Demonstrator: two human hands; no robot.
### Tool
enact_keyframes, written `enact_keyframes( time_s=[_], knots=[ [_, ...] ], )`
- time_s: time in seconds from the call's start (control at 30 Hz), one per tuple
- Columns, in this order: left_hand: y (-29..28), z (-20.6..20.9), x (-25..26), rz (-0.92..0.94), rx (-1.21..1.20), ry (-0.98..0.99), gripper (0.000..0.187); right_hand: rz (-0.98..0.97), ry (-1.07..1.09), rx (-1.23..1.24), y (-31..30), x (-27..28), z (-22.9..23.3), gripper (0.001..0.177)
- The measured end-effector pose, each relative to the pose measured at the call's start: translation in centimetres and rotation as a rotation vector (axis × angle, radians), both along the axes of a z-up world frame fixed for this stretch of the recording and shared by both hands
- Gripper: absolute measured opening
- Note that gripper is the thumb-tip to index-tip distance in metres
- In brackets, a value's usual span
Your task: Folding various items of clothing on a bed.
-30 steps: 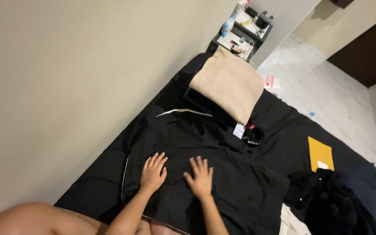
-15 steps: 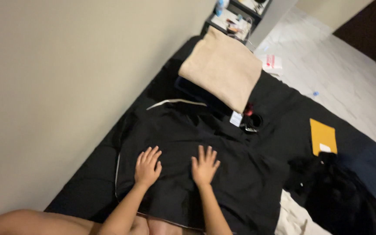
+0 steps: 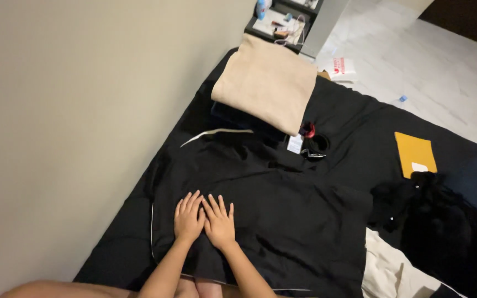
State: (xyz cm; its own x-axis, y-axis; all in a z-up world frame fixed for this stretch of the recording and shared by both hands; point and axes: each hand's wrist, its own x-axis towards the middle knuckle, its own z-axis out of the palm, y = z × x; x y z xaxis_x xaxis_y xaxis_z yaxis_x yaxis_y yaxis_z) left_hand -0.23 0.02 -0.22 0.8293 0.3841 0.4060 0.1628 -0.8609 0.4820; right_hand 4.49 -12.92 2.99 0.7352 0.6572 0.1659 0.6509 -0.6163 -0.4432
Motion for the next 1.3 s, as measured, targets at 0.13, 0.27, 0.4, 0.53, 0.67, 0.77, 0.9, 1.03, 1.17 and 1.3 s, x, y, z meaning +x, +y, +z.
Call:
enact_keyframes(
  time_s=[0.13, 0.27, 0.4, 0.53, 0.67, 0.77, 0.9, 1.03, 1.17, 1.3],
  knots=[
    [0.0, 0.4, 0.2, 0.003, 0.012, 0.037, 0.045, 0.015, 0.045, -0.002, -0.5, -0.3, 0.5, 0.057],
    [0.0, 1.5, 0.4, -0.023, 0.117, 0.137, 0.057, -0.01, 0.049, -0.005, -2.0, -0.5, 1.1, 0.06],
    [0.2, 2.2, 0.4, -0.06, 0.162, 0.194, 0.063, -0.081, 0.014, 0.004, -5.3, -1.2, 0.8, 0.063],
    [1.4, 2.4, 0.7, -0.119, 0.154, 0.223, 0.068, -0.18, -0.029, -0.022, -9.5, 0.3, 0.0, 0.066],
    [3.2, 3.4, 1.3, -0.253, 0.216, 0.268, 0.069, -0.408, -0.059, -0.094, -15.0, 4.1, -1.2, 0.072],
    [3.8, 4.0, 1.7, -0.288, 0.232, 0.332, 0.07, -0.609, -0.091, -0.095, -19.1, 6.9, -1.6, 0.075],
    [3.6, 3.4, 2.6, -0.21, 0.234, 0.376, 0.07, -0.807, -0.079, -0.122, -21.9, 9.2, -1.8, 0.078],
    [2.1, 3.4, 2.6, -0.127, 0.199, 0.416, 0.07, -0.816, -0.078, -0.127, -22.5, 8.9, -2.7, 0.079],
    [0.5, 1.2, 2.6, -0.002, 0.16, 0.401, 0.068, -0.785, -0.037, -0.107, -20.4, 7.0, -2.5, 0.071],
    [-1.3, -0.1, 1.6, 0.002, 0.049, 0.466, 0.075, -0.608, 0.028, -0.118, -16.1, 4.2, -1.5, 0.067]
  ],
)
